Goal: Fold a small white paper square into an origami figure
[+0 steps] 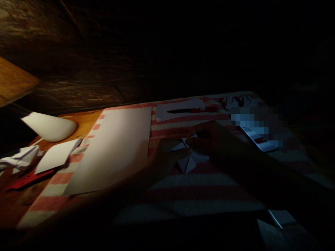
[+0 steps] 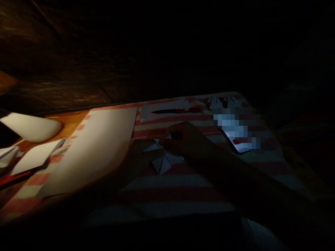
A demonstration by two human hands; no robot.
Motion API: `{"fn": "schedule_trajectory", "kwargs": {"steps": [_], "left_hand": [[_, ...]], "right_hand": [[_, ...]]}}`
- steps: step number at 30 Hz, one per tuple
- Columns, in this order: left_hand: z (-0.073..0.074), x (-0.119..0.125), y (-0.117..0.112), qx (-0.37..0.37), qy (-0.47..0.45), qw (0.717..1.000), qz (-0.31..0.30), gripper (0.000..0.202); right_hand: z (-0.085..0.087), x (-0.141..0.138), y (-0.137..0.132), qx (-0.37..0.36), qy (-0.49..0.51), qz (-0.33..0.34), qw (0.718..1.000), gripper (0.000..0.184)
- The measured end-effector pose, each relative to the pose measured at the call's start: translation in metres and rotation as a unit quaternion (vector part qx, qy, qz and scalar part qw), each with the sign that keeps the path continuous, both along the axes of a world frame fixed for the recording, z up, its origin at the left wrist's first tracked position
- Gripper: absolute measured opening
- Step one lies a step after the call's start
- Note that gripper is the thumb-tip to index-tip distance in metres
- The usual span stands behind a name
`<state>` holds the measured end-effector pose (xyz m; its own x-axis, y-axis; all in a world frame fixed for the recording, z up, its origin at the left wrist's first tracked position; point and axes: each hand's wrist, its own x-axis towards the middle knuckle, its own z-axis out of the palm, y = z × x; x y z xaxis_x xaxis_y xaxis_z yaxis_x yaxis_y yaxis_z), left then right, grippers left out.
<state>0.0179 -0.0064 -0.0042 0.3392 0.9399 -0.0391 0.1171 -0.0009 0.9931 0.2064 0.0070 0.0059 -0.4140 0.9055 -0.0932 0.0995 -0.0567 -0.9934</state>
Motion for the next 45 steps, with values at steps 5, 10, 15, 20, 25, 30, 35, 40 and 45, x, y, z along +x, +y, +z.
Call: {"fn": "schedule_trajectory", "kwargs": {"steps": [5,10,15,20,25,30,35,40,45], "left_hand": [[-0.003,0.0,0.001,0.006,0.019,1.0,-0.004,0.022],[0.0,0.0,0.002,0.042,0.031,0.999,-0.009,0.029],[-0.003,-0.001,0.002,0.041,0.022,0.998,-0.034,0.023],[-0.008,-0.003,0.004,0.075,0.036,0.996,-0.032,0.029],[-0.005,-0.001,0.002,0.105,0.057,0.992,-0.03,0.031],[0.0,0.001,-0.001,0.149,0.069,0.986,-0.043,0.031],[0.001,0.001,-0.002,0.164,0.077,0.983,-0.039,0.035],[-0.001,0.001,-0.002,0.177,0.102,0.979,-0.029,0.037],[-0.003,-0.001,-0.003,0.158,0.127,0.978,-0.038,0.034]], "right_hand": [[0.001,-0.001,0.001,0.017,-0.029,-0.013,0.999,0.02],[-0.002,0.002,0.006,0.049,-0.064,-0.015,0.997,0.018],[-0.002,0.001,0.007,0.078,-0.005,-0.027,0.997,0.014],[0.0,-0.002,0.005,0.076,0.046,-0.02,0.996,0.006],[0.001,-0.002,0.003,0.071,0.021,-0.035,0.997,0.001],[0.002,0.0,0.004,0.108,-0.027,-0.031,0.993,0.007],[0.005,0.0,0.004,0.119,-0.046,-0.039,0.991,0.009],[0.007,-0.001,0.003,0.102,-0.026,-0.03,0.994,0.004],[0.008,-0.001,0.004,0.065,-0.004,-0.026,0.998,0.006]]}}
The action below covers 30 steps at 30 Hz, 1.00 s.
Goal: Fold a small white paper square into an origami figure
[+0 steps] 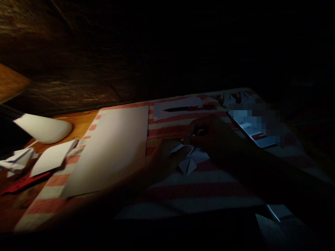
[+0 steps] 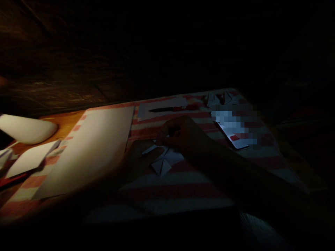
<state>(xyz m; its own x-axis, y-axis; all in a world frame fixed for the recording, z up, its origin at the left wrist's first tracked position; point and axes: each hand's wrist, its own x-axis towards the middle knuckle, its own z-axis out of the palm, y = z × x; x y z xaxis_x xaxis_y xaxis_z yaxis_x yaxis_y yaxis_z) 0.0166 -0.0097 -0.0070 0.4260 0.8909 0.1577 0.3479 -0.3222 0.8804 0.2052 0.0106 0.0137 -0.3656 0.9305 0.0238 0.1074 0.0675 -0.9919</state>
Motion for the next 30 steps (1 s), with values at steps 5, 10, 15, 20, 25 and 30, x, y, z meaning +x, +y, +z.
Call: {"fn": "schedule_trajectory", "kwargs": {"steps": [5,10,15,20,25,30], "left_hand": [[-0.002,0.0,0.0,-0.009,0.014,1.0,-0.007,0.041],[0.004,0.001,-0.002,0.005,-0.001,1.0,-0.012,0.04],[0.012,0.001,-0.004,-0.07,-0.042,0.997,-0.01,0.042],[0.006,0.0,0.001,-0.061,-0.082,0.995,0.023,0.042],[-0.004,-0.001,0.004,-0.017,-0.044,0.999,0.013,0.047],[0.0,0.0,0.0,0.012,-0.045,0.999,0.028,0.037]], "right_hand": [[-0.006,0.001,0.005,-0.006,0.053,0.03,0.998,0.017],[-0.004,0.001,0.005,-0.037,0.103,0.025,0.994,0.03],[0.014,0.001,-0.005,-0.116,0.143,-0.011,0.983,0.023],[0.014,0.006,-0.004,-0.085,0.105,0.016,0.991,0.035],[-0.002,0.006,0.003,-0.069,0.015,0.034,0.997,0.023],[0.002,0.004,0.001,-0.076,0.032,0.004,0.997,0.017]]}}
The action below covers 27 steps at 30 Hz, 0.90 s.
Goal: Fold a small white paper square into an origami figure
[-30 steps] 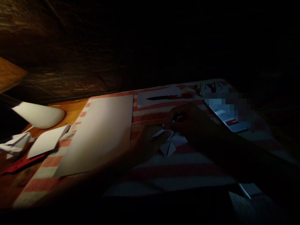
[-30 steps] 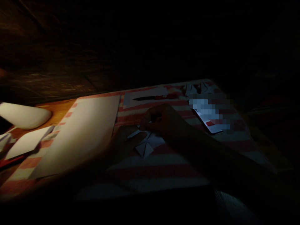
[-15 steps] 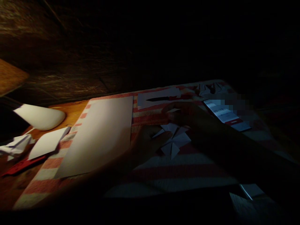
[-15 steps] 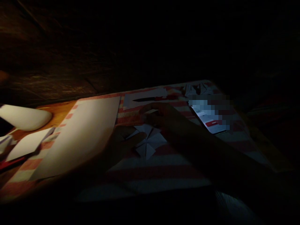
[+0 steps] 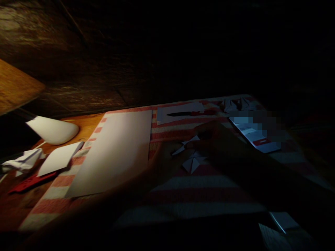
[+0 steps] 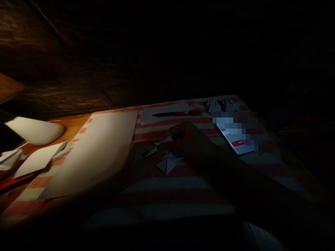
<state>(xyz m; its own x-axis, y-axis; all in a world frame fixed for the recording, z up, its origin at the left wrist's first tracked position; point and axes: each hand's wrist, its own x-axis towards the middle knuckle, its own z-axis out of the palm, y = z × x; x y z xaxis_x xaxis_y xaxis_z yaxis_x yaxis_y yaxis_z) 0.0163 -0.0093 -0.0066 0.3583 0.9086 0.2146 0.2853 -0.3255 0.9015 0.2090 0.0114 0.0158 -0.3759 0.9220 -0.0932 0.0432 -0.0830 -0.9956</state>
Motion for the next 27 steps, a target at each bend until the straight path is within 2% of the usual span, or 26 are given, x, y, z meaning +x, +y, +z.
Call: {"fn": "schedule_trajectory", "kwargs": {"steps": [5,9,13,16,19,21,24,27], "left_hand": [[0.006,0.0,-0.002,-0.051,-0.039,0.998,0.006,0.018],[0.01,0.002,-0.001,-0.005,-0.022,0.997,0.072,0.009],[0.016,-0.001,0.0,0.073,0.011,0.995,0.064,0.006],[0.019,-0.008,0.001,0.143,0.062,0.988,0.009,0.01],[0.02,-0.014,0.001,0.228,0.114,0.966,-0.034,0.014],[0.022,-0.017,0.001,0.309,0.149,0.938,-0.05,0.015],[0.025,-0.02,0.003,0.424,0.182,0.884,-0.073,0.02],[0.026,-0.021,0.006,0.485,0.177,0.853,-0.077,0.023]], "right_hand": [[0.005,-0.002,-0.001,-0.014,0.039,-0.041,0.998,0.021],[0.001,-0.007,-0.003,-0.008,0.076,-0.038,0.996,0.021],[0.001,-0.008,-0.007,0.028,0.066,-0.035,0.997,0.019],[0.003,-0.003,-0.009,0.144,-0.03,-0.008,0.989,0.012],[0.005,0.003,-0.01,0.319,-0.093,0.055,0.942,0.004],[0.005,0.004,-0.01,0.399,-0.105,0.081,0.907,0.002],[0.003,0.004,-0.01,0.468,-0.117,0.088,0.872,0.012],[-0.002,0.003,-0.009,0.506,-0.122,0.076,0.85,0.019]]}}
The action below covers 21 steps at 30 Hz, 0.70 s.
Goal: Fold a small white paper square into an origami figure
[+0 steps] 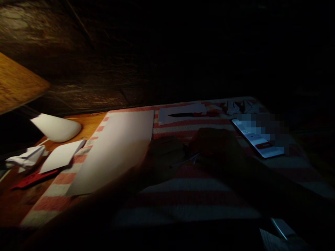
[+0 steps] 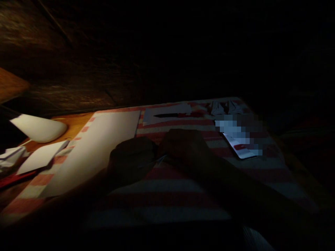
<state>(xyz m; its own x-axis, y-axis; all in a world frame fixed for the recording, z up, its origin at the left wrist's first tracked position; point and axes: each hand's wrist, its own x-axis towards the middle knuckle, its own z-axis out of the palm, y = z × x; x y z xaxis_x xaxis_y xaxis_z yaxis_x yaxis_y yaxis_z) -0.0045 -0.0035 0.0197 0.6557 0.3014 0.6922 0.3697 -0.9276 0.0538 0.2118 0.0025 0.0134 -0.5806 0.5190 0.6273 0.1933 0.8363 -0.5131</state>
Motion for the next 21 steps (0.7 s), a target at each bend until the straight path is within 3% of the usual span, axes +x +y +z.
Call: {"fn": "schedule_trajectory", "kwargs": {"steps": [4,9,14,21], "left_hand": [[-0.002,0.001,0.005,0.045,-0.03,0.998,-0.012,0.024],[-0.007,-0.002,0.013,0.071,-0.022,0.997,0.009,0.025],[-0.012,-0.006,0.02,0.053,-0.013,0.999,0.003,0.019],[-0.017,-0.007,0.023,0.01,-0.018,1.0,-0.009,0.023]], "right_hand": [[-0.008,0.0,-0.001,0.047,-0.026,-0.052,0.997,0.02],[-0.01,0.0,-0.001,0.069,-0.033,-0.051,0.996,0.017],[-0.008,0.001,0.003,0.074,-0.043,-0.027,0.996,0.013],[-0.004,-0.003,0.0,0.101,-0.064,-0.044,0.992,0.018]]}}
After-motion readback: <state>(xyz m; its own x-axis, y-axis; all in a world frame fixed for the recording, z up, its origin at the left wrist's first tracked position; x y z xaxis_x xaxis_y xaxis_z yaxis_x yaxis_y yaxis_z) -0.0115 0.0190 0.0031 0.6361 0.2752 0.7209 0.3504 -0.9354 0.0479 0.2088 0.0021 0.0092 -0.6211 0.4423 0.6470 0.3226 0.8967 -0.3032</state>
